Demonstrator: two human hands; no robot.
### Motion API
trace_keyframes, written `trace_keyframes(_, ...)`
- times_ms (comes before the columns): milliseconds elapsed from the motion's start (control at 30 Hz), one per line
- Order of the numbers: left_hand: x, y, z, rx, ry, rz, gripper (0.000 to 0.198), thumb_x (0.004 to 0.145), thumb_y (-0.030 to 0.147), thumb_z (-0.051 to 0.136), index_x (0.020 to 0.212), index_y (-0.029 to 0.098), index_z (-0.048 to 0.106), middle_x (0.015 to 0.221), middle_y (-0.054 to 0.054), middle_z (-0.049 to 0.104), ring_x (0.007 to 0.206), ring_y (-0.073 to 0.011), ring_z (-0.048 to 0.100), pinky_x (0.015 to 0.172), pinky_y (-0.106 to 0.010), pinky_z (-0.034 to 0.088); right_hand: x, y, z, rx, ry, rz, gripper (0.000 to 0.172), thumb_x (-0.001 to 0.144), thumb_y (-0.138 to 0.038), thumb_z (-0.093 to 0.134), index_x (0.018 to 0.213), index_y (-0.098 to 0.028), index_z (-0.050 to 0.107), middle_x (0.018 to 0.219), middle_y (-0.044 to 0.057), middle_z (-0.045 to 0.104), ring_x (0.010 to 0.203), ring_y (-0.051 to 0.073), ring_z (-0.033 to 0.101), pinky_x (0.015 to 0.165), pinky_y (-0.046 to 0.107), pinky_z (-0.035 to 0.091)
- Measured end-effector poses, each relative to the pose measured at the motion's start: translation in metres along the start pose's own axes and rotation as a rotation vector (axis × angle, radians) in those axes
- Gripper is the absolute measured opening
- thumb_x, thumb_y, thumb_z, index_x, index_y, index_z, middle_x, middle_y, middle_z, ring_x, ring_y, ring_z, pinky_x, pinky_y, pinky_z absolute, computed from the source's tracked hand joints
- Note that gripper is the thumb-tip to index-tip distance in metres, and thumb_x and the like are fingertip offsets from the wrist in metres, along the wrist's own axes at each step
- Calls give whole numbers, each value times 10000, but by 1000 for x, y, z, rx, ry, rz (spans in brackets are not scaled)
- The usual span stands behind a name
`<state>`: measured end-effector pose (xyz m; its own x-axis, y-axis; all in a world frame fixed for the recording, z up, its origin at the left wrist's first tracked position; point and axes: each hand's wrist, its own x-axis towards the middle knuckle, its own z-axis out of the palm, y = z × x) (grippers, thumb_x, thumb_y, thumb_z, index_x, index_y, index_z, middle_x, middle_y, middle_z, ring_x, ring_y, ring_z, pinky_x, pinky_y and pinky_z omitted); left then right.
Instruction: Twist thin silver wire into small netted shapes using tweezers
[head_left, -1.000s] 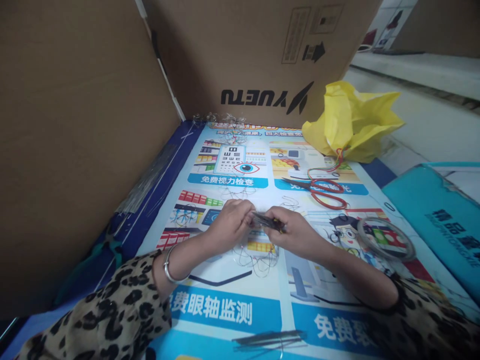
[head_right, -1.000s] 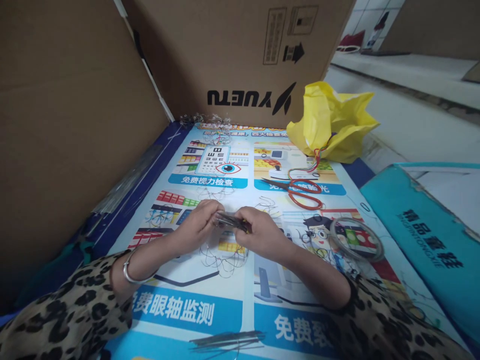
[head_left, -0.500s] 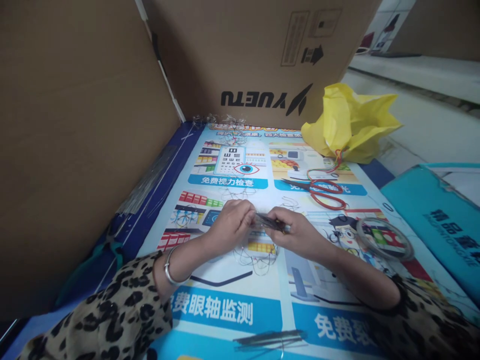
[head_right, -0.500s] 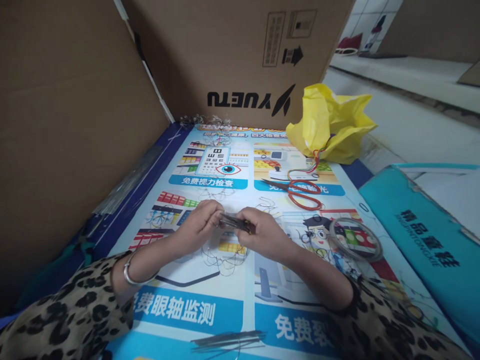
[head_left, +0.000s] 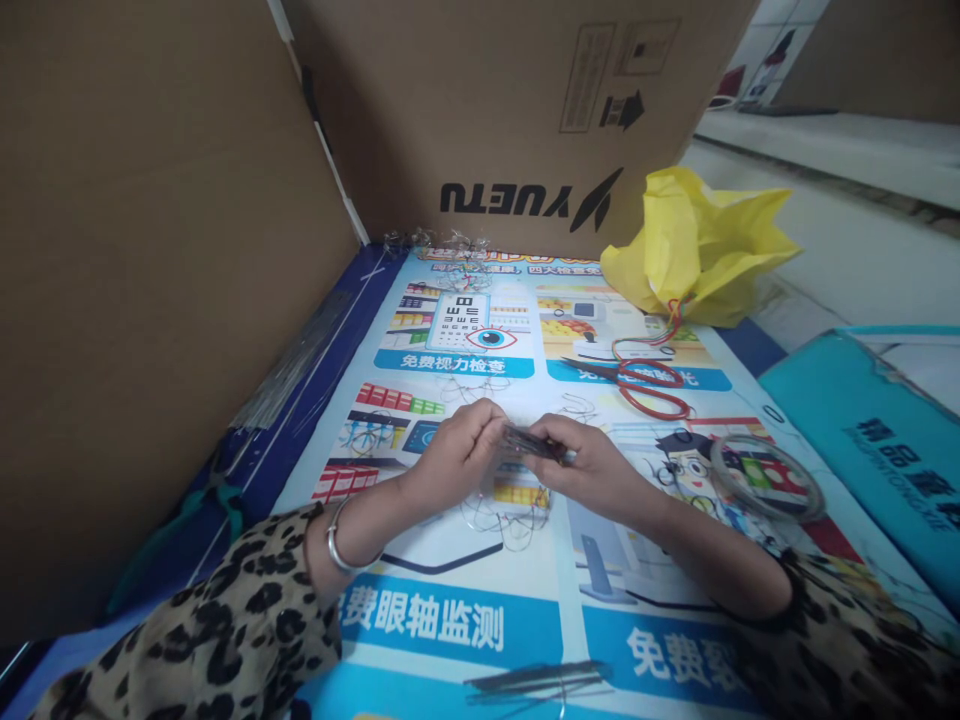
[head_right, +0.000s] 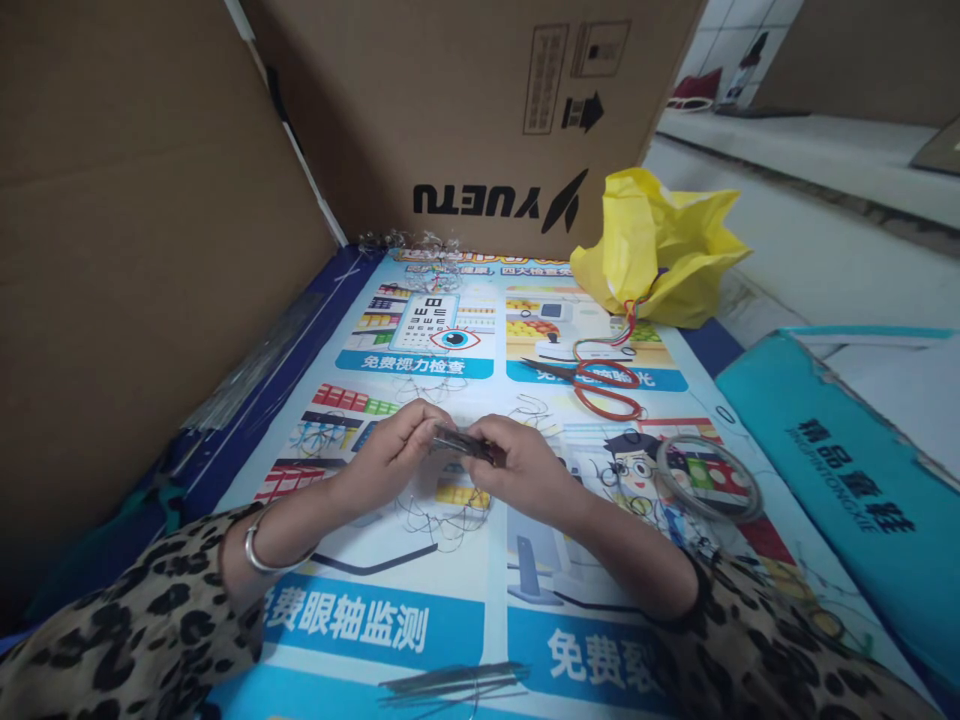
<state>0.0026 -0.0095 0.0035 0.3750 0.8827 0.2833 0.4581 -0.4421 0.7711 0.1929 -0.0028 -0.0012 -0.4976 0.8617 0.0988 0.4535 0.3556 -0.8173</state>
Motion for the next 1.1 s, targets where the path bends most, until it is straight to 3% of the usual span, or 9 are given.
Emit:
trace_keyframes(167,2,1,-4,0,33,18,234,926,262,333,807,177,515,766,-18,583,729,-141,535,692,-277,421,1,0,-1,-54,16,-80,150,809,-307,534,876,-192,602,739,-3,561,650,111,500,589,232,396)
trace_keyframes(433,6,-2,-14,22,93,90,257,935,248,318,818,174,535,809,-40,611,803,-158,553,778,-309,418,0,-1,-14,-310,82,-188,263,885,-358,447,1057,-213,583,916,52,637,869,167,559,778,298,442)
trace_keyframes(600,6,-4,-15,141,128,220,260,933,224,312,829,175,545,805,-46,623,823,-171,542,823,-337,400,1,2,-24,-605,87,-227,271,878,-361,448,1016,-197,614,953,97,616,927,223,536,802,353,418)
trace_keyframes(767,6,-3,-15,176,126,235,265,935,228,311,832,176,549,790,-41,626,799,-165,547,821,-333,403,0,4,-23,-803,89,-260,225,843,-320,509,989,-206,637,895,99,612,876,237,526,756,360,389)
trace_keyframes(1100,6,-6,-13,190,99,238,282,937,233,315,790,170,547,758,-31,604,781,-158,520,807,-318,393,-2,9,-16,-866,78,-258,260,873,-374,468,989,-205,628,871,91,612,876,220,535,773,342,374)
